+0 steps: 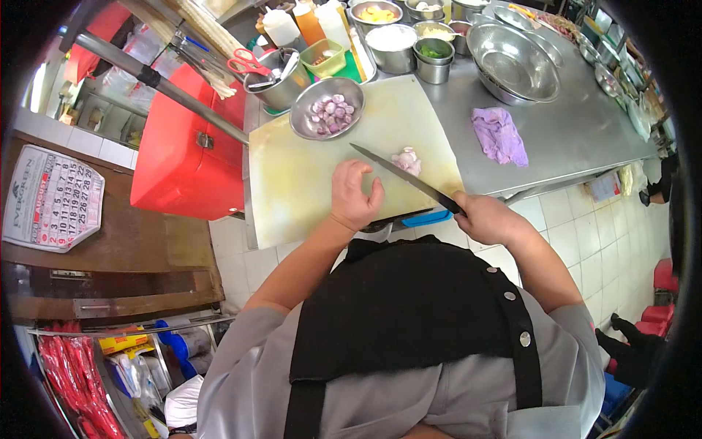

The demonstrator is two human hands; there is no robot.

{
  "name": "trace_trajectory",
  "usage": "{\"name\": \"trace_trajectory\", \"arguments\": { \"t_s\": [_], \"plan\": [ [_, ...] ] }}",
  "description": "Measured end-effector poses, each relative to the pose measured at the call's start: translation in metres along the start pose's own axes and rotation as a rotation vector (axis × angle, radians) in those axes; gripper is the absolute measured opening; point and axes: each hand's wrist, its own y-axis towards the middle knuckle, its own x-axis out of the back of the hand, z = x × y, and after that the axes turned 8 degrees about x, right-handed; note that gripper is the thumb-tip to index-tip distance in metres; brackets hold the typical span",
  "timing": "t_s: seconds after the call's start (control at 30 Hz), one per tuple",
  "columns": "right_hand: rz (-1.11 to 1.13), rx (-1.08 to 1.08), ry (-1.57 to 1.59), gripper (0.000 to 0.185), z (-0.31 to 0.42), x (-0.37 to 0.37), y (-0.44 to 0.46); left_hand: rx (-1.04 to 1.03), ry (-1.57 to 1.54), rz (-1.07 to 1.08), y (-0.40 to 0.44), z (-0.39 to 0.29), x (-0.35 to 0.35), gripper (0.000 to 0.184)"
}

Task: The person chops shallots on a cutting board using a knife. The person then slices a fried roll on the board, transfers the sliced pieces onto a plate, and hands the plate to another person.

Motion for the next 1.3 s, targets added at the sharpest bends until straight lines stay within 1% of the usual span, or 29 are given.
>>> {"name": "trace_trajectory", "arguments": {
  "t_s": [0.07, 0.17, 0.23, 0.3, 0.37, 0.47, 0.57, 0.67, 0.77, 0.87, 0.97, 1.0, 1.03, 1.1, 1.17, 1.23, 1.3],
  "plan": [
    [0.003, -0.015, -0.007, 0.025, 0.005, -0.001, 0.002, -0.005, 0.008, -0.007, 0.001, -0.002, 0.001, 0.033],
    [-0.019, -0.009, -0.009, 0.025, 0.008, -0.006, 0.001, -0.071, 0.098, -0.088, 0.018, 0.002, 0.006, 0.033],
    [-0.027, 0.008, -0.013, 0.026, 0.003, -0.01, 0.004, 0.009, 0.102, -0.177, 0.056, 0.026, 0.013, 0.027],
    [-0.03, 0.017, -0.025, 0.028, 0.001, -0.012, 0.004, 0.254, 0.211, -0.12, 0.096, 0.038, 0.031, 0.019],
    [0.0, 0.002, -0.032, 0.029, 0.005, -0.008, 0.003, 0.512, 0.339, 0.151, 0.126, 0.047, 0.046, 0.024],
    [0.004, -0.004, -0.04, 0.03, 0.008, -0.007, 0.001, 0.582, 0.57, 0.396, 0.152, 0.068, 0.038, 0.029],
    [0.009, -0.014, -0.041, 0.031, 0.008, -0.009, 0.001, 0.68, 0.748, 0.559, 0.163, 0.08, 0.018, 0.03],
    [0.004, -0.028, -0.047, 0.032, 0.009, -0.01, 0.0, 0.652, 0.764, 0.536, 0.155, 0.112, -0.003, 0.032],
    [-0.002, -0.043, -0.044, 0.032, 0.01, -0.011, -0.001, 0.654, 0.771, 0.651, 0.159, 0.097, 0.004, 0.034],
    [-0.021, -0.037, -0.018, 0.03, 0.01, -0.012, -0.002, 0.652, 0.621, 0.485, 0.155, 0.095, 0.006, 0.032],
    [-0.042, -0.037, -0.002, 0.029, 0.011, -0.011, -0.004, 0.687, 0.12, 0.231, 0.14, 0.1, 0.008, 0.032],
    [-0.037, -0.059, 0.035, 0.028, 0.012, -0.01, -0.003, 0.58, 0.094, 0.22, 0.135, 0.068, 0.022, 0.032],
    [-0.069, -0.029, 0.027, 0.029, 0.008, -0.015, -0.003, 0.522, 0.047, 0.201, 0.124, 0.045, 0.029, 0.03],
    [-0.053, -0.04, 0.011, 0.031, 0.005, -0.018, 0.001, 0.423, -0.045, 0.162, 0.094, 0.016, 0.033, 0.026],
    [-0.11, 0.019, -0.008, 0.028, -0.008, -0.03, 0.005, 0.41, -0.025, 0.19, 0.058, 0.005, 0.029, 0.025],
    [-0.126, 0.021, -0.008, 0.026, -0.004, -0.028, 0.004, 0.372, 0.006, 0.227, 0.028, 0.002, 0.019, 0.024],
    [-0.048, -0.027, 0.0, 0.028, 0.006, -0.017, 0.003, 0.303, 0.045, 0.268, 0.007, 0.004, 0.009, 0.024]
  ]
}}
